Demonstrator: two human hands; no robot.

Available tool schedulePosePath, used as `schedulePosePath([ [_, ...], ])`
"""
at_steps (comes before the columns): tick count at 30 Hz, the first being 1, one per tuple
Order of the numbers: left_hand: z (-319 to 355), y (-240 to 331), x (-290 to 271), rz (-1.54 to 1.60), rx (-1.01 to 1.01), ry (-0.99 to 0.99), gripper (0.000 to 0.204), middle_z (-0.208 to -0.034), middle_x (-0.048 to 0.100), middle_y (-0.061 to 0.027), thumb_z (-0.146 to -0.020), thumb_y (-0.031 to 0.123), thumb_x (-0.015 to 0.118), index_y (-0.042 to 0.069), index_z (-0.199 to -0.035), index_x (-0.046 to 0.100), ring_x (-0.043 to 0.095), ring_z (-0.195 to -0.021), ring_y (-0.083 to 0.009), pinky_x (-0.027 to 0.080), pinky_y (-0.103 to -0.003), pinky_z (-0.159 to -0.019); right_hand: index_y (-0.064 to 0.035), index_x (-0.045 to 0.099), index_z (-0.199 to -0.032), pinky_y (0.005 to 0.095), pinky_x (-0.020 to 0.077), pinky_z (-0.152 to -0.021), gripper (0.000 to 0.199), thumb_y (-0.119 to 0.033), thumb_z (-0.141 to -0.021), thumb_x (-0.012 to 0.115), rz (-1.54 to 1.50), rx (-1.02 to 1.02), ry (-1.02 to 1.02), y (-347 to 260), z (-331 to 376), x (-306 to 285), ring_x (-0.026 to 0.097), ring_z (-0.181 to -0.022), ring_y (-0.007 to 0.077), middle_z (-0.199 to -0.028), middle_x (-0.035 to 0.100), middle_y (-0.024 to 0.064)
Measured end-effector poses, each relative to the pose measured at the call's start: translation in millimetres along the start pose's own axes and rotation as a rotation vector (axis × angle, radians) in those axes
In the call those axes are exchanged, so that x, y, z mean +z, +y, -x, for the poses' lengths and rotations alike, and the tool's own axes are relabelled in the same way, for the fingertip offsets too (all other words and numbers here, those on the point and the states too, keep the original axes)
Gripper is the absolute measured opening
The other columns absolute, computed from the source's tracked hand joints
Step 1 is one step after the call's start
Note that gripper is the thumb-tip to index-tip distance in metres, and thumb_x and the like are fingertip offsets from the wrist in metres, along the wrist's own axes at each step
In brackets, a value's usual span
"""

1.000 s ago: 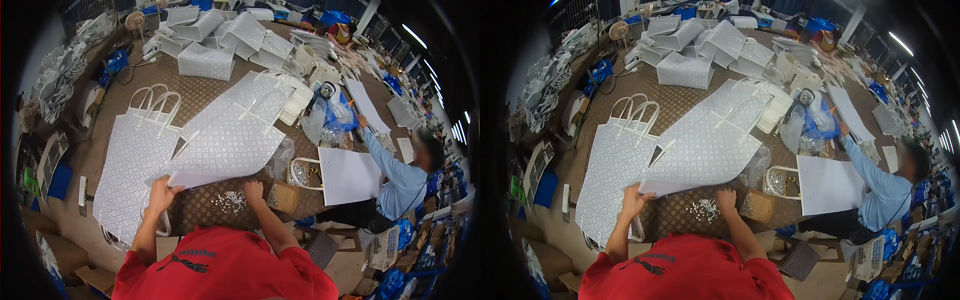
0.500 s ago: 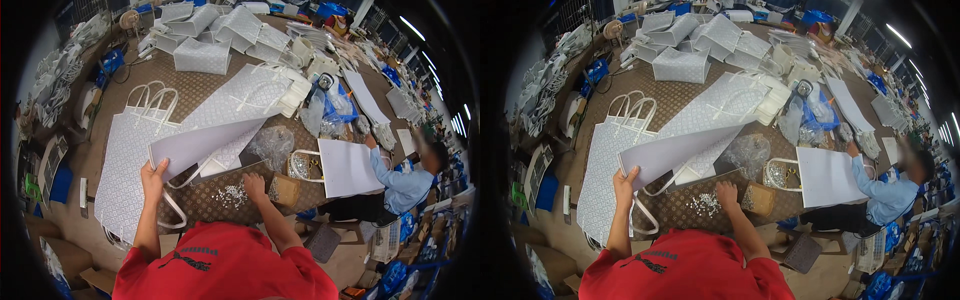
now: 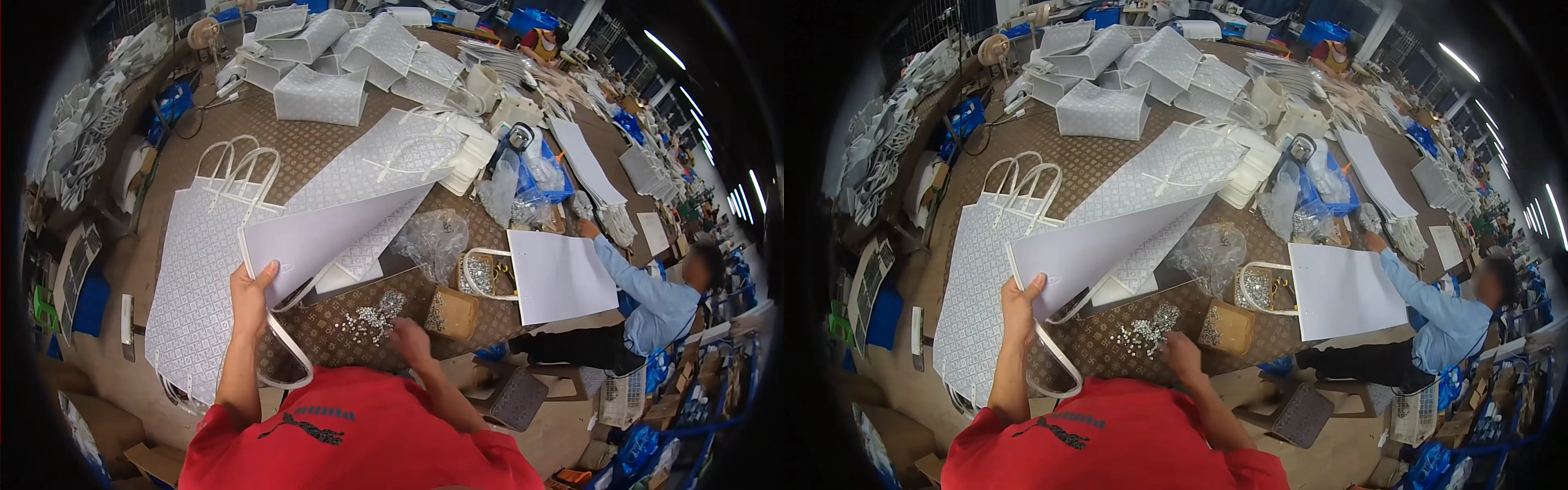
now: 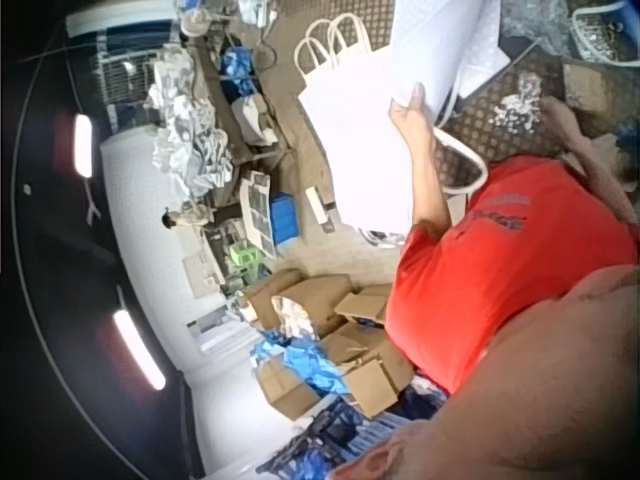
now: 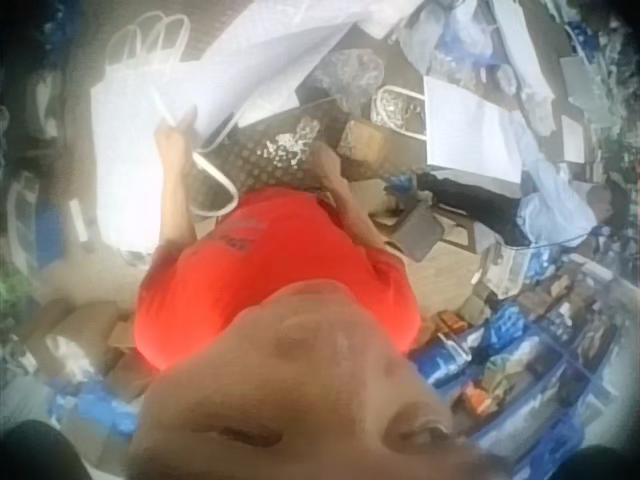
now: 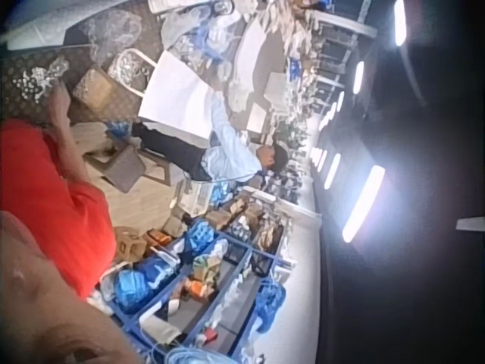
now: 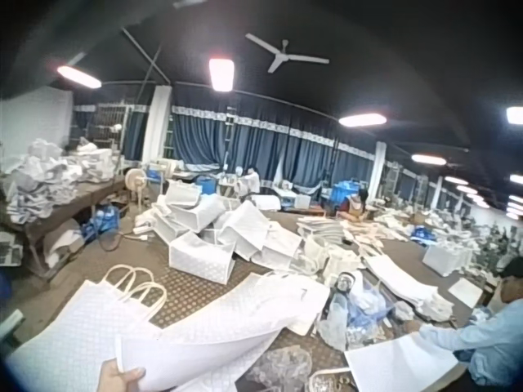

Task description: Assembling and folding white paper bags in a factory setting.

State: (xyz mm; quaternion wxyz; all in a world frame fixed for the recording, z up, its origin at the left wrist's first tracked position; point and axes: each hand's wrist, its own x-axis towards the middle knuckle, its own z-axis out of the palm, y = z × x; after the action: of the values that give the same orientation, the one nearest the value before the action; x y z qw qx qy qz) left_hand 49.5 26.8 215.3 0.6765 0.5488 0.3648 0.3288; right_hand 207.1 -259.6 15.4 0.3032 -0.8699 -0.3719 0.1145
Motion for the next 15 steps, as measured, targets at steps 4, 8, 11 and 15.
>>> schedulePosePath([
  [4,1,6,15,-0.001,0.016,-0.037,0.019,-0.096,0.072,-0.0076,-0.092,0.010,0.069,-0.001,-0.108,0.068,0.065,-0.082,-0.0142,0.052,-0.030,-0.077,-0.0081,0.065,-0.099,0.0468,0.0537,-0.074,0.017,-0.021,-0.088,0.067,0.160,-0.004,-0.008,4,0,39,0.065,-0.089,0.0371,-0.092,0.064,0.0152],
  [8,7,13,20,0.022,0.005,-0.077,0.022,-0.097,0.072,-0.0081,-0.091,0.010,0.070,-0.001,-0.110,0.068,0.065,-0.083,-0.0151,0.053,-0.031,-0.078,-0.0079,0.062,-0.094,0.0471,0.0549,-0.070,0.017,-0.022,-0.087,0.067,0.248,-0.064,-0.090,21,-5,43,0.066,-0.087,0.0371,-0.089,0.063,0.0135],
  [11,9,24,20,0.077,-0.060,-0.118,0.025,-0.099,0.071,-0.0092,-0.090,0.011,0.071,-0.001,-0.111,0.067,0.066,-0.083,-0.0160,0.053,-0.031,-0.078,-0.0069,0.060,-0.093,0.0479,0.0546,-0.069,0.016,-0.021,-0.089,0.065,0.290,-0.103,-0.067,23,-14,43,0.066,-0.084,0.0385,-0.090,0.064,0.0139],
  [15,10,36,20,0.075,-0.049,-0.186,0.027,-0.100,0.071,-0.0105,-0.089,0.010,0.071,-0.003,-0.112,0.066,0.067,-0.085,-0.0169,0.054,-0.031,-0.079,-0.0047,0.058,-0.092,0.0492,0.0538,-0.069,0.017,-0.021,-0.091,0.063,0.197,-0.056,-0.042,33,-10,50,0.065,-0.082,0.0403,-0.089,0.064,0.0167],
])
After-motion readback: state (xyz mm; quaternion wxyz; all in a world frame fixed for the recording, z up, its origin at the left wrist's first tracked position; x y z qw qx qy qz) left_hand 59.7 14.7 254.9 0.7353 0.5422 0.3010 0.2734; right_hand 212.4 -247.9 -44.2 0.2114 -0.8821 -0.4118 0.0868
